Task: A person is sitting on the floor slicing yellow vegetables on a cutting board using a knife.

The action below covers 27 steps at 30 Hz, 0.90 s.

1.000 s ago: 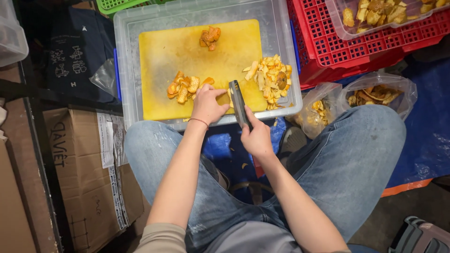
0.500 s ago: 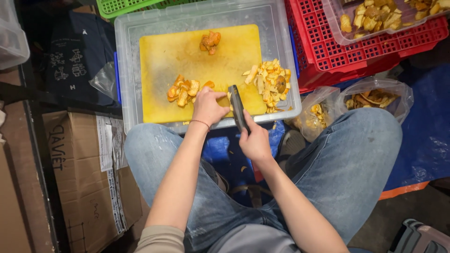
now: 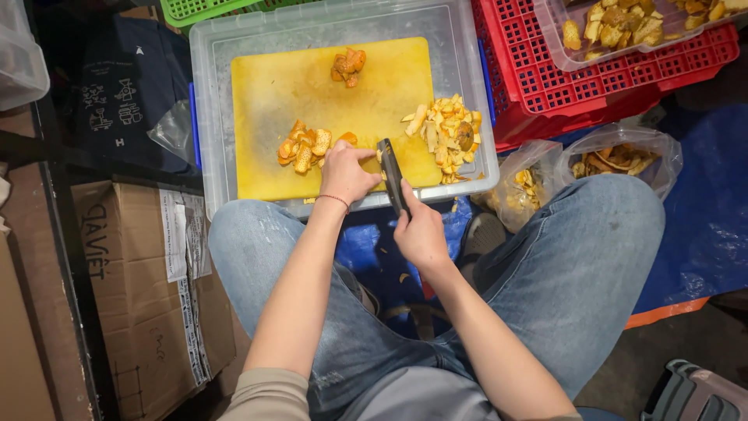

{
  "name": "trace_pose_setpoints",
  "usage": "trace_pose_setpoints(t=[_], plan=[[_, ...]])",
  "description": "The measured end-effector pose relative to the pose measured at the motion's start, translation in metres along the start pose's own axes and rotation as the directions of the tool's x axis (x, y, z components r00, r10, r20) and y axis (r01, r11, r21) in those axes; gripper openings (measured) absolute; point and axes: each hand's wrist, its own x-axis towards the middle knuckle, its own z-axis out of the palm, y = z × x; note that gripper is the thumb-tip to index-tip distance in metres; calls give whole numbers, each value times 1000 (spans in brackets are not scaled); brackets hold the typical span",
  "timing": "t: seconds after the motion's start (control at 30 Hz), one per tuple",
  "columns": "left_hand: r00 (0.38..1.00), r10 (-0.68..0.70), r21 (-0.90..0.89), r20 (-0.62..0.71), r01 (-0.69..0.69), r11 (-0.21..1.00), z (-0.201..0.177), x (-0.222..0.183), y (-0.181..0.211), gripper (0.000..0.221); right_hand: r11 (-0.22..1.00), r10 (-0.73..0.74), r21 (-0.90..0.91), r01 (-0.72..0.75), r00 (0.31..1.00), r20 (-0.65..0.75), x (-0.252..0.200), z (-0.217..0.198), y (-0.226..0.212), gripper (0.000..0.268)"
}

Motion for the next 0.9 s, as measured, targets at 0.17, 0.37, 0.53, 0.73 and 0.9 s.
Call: trace_pose_setpoints(t=[0.17,0.37,0.53,0.73,0.9], plan=[[1000,4,-18,-11,-4,1000,4,1,-4,57,986,5,-169,2,999,38,-4,-4,-14,61],[1000,3,-14,-28,-3,1000,10,-1,-3,57,921,-3,-389,28,998,63,-3,7,-15,67],[999,-6,-24,-50,5,1000,12,0,-3,57,890,-8,-454,37,998,67,-1,15,-13,69],[995,-12,0,-95,12,1000,24,-1,-8,54,907,-31,-420,40,999,27,22,15,-13,68],[988,-54,-70,-143,45,997,20,3,-6,76,885,-21,-462,49,998,65,29,7,-12,73]])
